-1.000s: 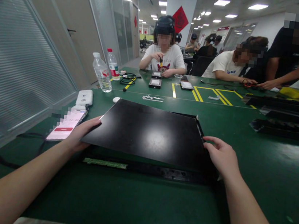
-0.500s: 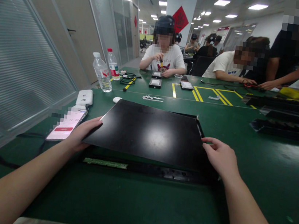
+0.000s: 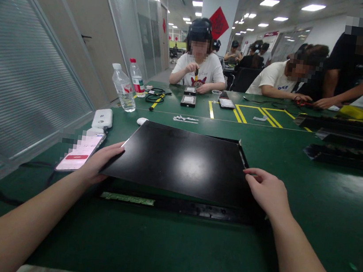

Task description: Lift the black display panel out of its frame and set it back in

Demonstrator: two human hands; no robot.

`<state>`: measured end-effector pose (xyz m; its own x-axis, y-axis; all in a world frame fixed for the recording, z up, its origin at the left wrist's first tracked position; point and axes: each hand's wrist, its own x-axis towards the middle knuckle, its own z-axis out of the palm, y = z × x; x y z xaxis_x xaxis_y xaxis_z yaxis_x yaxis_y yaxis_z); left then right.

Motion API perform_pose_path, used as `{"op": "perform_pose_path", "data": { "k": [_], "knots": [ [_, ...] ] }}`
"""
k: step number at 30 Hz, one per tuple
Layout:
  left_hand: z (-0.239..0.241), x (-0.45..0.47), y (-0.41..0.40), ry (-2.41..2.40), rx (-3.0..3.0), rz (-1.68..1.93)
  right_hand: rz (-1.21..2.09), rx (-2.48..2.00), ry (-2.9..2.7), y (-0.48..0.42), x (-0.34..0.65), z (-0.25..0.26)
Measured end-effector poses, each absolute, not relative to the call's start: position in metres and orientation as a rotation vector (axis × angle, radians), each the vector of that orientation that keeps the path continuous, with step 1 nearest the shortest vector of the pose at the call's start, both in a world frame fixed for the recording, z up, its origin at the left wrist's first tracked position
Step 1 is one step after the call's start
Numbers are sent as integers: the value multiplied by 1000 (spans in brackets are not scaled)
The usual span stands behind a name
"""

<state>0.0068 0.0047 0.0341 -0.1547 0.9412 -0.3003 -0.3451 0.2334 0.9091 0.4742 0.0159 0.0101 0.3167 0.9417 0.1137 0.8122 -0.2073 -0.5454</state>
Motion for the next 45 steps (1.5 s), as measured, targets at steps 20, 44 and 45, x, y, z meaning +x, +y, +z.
{"op": "perform_pose_path", "data": {
  "k": [20, 44, 45],
  "knots": [
    [37, 10, 3, 1375, 769, 1236, 277, -2067, -1571, 18, 476, 8],
    [35, 12, 3, 1410, 800, 1270, 260, -2037, -1600, 18, 477, 6],
    [35, 13, 3, 1413, 797, 1272, 259, -2038, -1599, 18, 477, 6]
  ]
}}
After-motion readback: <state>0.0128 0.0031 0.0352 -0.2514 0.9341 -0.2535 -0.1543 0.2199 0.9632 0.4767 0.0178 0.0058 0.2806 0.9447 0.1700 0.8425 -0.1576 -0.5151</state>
